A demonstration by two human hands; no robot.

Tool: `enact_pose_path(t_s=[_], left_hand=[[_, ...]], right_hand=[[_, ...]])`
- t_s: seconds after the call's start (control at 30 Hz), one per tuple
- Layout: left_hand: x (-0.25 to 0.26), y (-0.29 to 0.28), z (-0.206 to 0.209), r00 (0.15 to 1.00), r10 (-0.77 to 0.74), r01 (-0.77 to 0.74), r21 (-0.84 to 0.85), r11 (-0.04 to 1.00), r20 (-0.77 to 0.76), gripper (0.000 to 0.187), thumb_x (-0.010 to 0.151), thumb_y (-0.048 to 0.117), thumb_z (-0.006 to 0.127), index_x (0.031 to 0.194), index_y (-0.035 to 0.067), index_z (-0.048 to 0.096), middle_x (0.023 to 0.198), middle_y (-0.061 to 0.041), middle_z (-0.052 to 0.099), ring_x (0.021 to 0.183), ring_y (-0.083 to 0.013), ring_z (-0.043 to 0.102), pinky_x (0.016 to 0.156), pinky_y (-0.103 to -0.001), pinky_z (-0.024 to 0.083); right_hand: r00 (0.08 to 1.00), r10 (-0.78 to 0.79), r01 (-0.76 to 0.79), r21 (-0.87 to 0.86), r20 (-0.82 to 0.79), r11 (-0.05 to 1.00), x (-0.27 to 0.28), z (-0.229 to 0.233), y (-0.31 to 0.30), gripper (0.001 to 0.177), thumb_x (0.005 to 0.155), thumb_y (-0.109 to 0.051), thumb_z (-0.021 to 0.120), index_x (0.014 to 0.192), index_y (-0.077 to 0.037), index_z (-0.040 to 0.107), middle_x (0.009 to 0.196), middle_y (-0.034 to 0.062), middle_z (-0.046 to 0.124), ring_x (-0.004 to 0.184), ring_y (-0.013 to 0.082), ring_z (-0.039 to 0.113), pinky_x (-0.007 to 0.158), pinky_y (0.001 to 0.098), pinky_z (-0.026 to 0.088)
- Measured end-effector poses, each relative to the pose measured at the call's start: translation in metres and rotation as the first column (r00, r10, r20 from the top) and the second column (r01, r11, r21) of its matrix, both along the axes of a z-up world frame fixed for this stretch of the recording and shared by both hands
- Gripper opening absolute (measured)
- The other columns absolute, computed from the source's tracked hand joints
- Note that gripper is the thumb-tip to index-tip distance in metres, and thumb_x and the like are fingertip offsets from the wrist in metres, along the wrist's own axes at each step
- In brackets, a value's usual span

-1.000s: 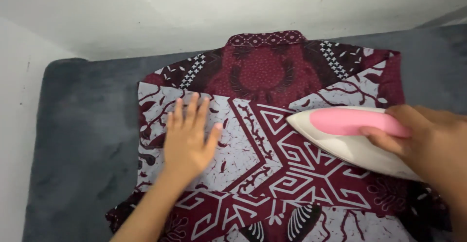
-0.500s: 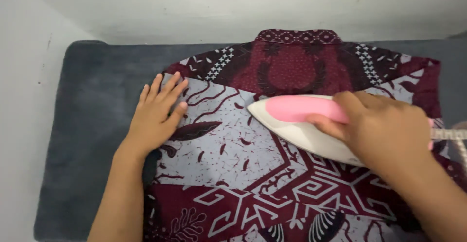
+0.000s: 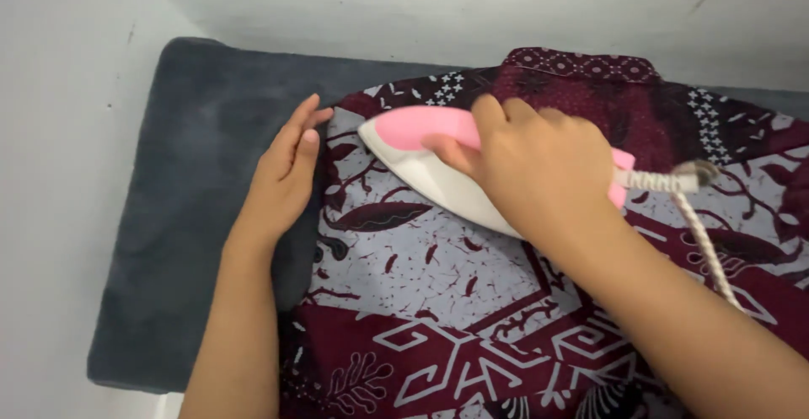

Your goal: Ironing a patterned shirt on a flat mat and then folding it into a compact shape.

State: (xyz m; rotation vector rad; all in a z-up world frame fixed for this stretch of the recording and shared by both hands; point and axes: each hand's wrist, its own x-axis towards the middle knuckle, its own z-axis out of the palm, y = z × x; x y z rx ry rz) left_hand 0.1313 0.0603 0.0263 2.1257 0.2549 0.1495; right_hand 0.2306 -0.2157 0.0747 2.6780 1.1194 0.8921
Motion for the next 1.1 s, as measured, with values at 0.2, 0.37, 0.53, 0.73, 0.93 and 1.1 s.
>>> enact_pose_path(t_s=[0.2, 0.37, 0.53, 0.73, 0.93, 1.1], left_hand=[[-0.002, 0.003, -0.011, 0.967, 0.204, -0.198, -0.055, 0.979, 0.152, 0.048, 0.110, 0.035, 0.036, 0.152, 0.015, 0.045, 0.141, -0.006, 0.064, 0.129, -0.0171, 0.057, 0.107, -0.032, 0.040], [-0.001, 0.012, -0.020, 0.917, 0.292, -0.293, -0.038, 0.955, 0.273, 0.040, 0.112, 0.025, 0.038, 0.148, 0.012, 0.049, 0.136, -0.010, 0.066, 0.125, -0.0169, 0.059, 0.107, -0.031, 0.042], [-0.007, 0.020, -0.016, 0.918, 0.328, -0.327, -0.046, 0.944, 0.222, 0.044, 0.111, 0.038, 0.034, 0.145, 0.016, 0.051, 0.132, -0.006, 0.067, 0.127, -0.0181, 0.061, 0.109, -0.033, 0.042], [-0.010, 0.019, 0.010, 0.958, 0.282, -0.287, -0.116, 0.951, -0.056, 0.075, 0.099, 0.060, 0.024, 0.148, 0.013, 0.054, 0.141, -0.003, 0.066, 0.139, -0.0167, 0.053, 0.117, -0.034, 0.032], [-0.012, 0.017, 0.021, 0.961, 0.251, -0.261, -0.085, 0.962, -0.113, 0.073, 0.099, 0.058, 0.022, 0.142, 0.013, 0.061, 0.147, -0.005, 0.063, 0.145, -0.0217, 0.049, 0.119, -0.037, 0.032], [-0.015, 0.015, 0.025, 0.961, 0.259, -0.266, -0.072, 0.961, -0.093, 0.071, 0.100, 0.057, 0.023, 0.142, 0.014, 0.060, 0.148, -0.008, 0.061, 0.145, -0.0239, 0.048, 0.118, -0.038, 0.032]], right_hand=[[1.000, -0.009, 0.010, 0.047, -0.016, 0.999, 0.027, -0.008, 0.054, 0.073, 0.107, -0.085, 0.054, 0.077, -0.019, 0.062, 0.058, -0.0026, 0.061, 0.042, 0.0229, 0.059, 0.036, 0.0356, 0.039], [1.000, -0.012, 0.014, 0.139, -0.013, 0.990, 0.035, -0.018, 0.077, 0.073, 0.102, -0.086, 0.058, 0.073, -0.019, 0.059, 0.051, -0.0006, 0.055, 0.040, 0.0290, 0.058, 0.035, 0.0390, 0.037], [0.929, -0.131, 0.081, -0.153, -0.347, 0.985, 0.006, 0.016, 0.074, 0.077, 0.105, -0.087, 0.040, 0.094, -0.018, 0.072, 0.056, 0.0021, 0.068, 0.045, 0.0271, 0.068, 0.039, 0.0357, 0.045], [0.970, 0.223, -0.222, 0.026, -0.101, 0.975, -0.024, 0.005, 0.044, 0.072, 0.104, -0.084, 0.056, 0.073, -0.018, 0.056, 0.055, -0.0034, 0.049, 0.037, 0.0207, 0.047, 0.033, 0.0351, 0.031], [0.963, 0.153, -0.181, -0.116, -0.223, 0.977, 0.002, 0.011, 0.061, 0.074, 0.106, -0.083, 0.040, 0.091, -0.016, 0.067, 0.063, -0.0042, 0.064, 0.040, 0.0153, 0.057, 0.031, 0.0326, 0.041], [0.992, 0.098, -0.100, -0.028, -0.076, 0.995, 0.010, -0.003, 0.074, 0.071, 0.107, -0.086, 0.051, 0.076, -0.023, 0.060, 0.054, -0.0044, 0.057, 0.040, 0.0228, 0.057, 0.037, 0.0346, 0.038]])
